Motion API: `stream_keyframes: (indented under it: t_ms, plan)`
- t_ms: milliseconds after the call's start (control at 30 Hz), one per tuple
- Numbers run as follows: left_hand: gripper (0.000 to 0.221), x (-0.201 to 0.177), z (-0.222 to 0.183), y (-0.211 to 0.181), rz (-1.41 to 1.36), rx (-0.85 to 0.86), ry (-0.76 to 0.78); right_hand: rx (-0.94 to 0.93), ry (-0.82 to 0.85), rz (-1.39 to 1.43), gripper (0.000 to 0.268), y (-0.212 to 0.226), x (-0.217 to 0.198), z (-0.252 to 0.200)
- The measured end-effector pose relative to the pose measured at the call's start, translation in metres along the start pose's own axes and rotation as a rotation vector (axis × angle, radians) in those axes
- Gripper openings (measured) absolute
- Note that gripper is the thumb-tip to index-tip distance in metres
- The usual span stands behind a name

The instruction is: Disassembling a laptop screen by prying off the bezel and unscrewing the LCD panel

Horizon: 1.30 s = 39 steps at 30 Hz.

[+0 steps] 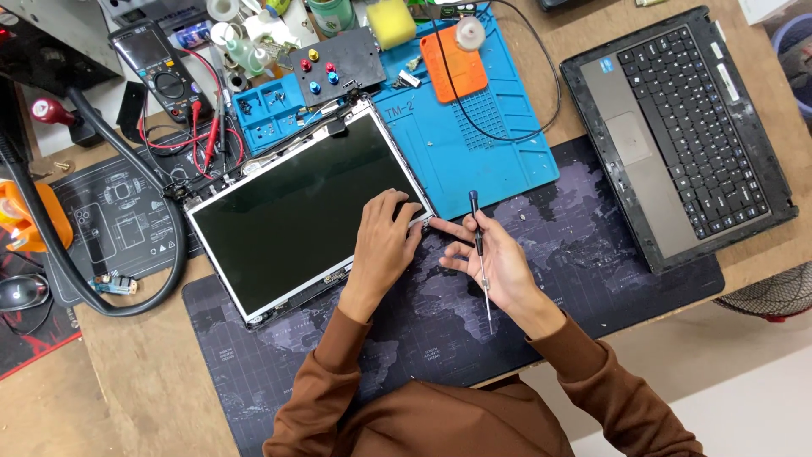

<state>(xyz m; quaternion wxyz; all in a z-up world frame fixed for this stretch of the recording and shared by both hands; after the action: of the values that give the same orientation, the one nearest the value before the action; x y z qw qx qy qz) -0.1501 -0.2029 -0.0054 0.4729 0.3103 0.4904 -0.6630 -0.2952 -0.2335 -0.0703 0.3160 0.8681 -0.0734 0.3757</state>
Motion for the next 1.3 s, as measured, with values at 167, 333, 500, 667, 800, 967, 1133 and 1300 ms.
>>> stream_keyframes:
  t_ms: [167, 333, 500, 667, 800, 967, 1133, 1300]
  plan:
    - [0.031, -0.004, -0.001, -0.003, 0.011, 0.021, -0.041, 0.005, 0.001, 0.014, 0.025, -0.004, -0.003, 0.003]
    - [0.038, -0.004, 0.001, -0.003, 0.041, 0.067, -0.094, 0.003, 0.006, 0.010, 0.025, -0.003, -0.001, 0.003]
    - [0.039, -0.008, 0.004, 0.004, 0.046, 0.104, -0.103, -0.004, 0.022, 0.013, 0.026, -0.003, 0.000, 0.005]
    - [0.043, -0.013, 0.010, 0.003, 0.057, 0.135, -0.096, -0.015, 0.026, -0.002, 0.026, 0.001, 0.005, 0.001]
    - [0.041, -0.001, 0.009, 0.003, 0.106, 0.193, -0.074, -0.025, 0.041, -0.004, 0.026, 0.000, 0.003, 0.004]
    - [0.040, 0.000, 0.012, 0.000, 0.157, 0.261, -0.043, -0.061, 0.048, -0.030, 0.027, 0.001, 0.004, 0.005]
    - [0.041, 0.001, 0.018, -0.008, 0.218, 0.330, -0.009, -0.093, 0.061, -0.049, 0.028, 0.001, 0.004, 0.005]
    - [0.040, 0.005, 0.025, -0.016, 0.204, 0.405, 0.057, -0.124, 0.073, -0.066, 0.029, 0.001, 0.003, 0.004]
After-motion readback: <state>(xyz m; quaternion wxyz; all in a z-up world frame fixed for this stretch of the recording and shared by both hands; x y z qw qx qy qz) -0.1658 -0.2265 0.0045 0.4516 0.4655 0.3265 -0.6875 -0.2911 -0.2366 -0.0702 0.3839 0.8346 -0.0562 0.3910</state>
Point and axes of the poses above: each hand's wrist, its own z-axis towards the middle knuckle, its own x-axis out of the palm, y = z × x, the point moved 9 cm from there along z, towards the middle knuckle, and after that the axes turned 3 degrees about z, right-handed, at the moved point
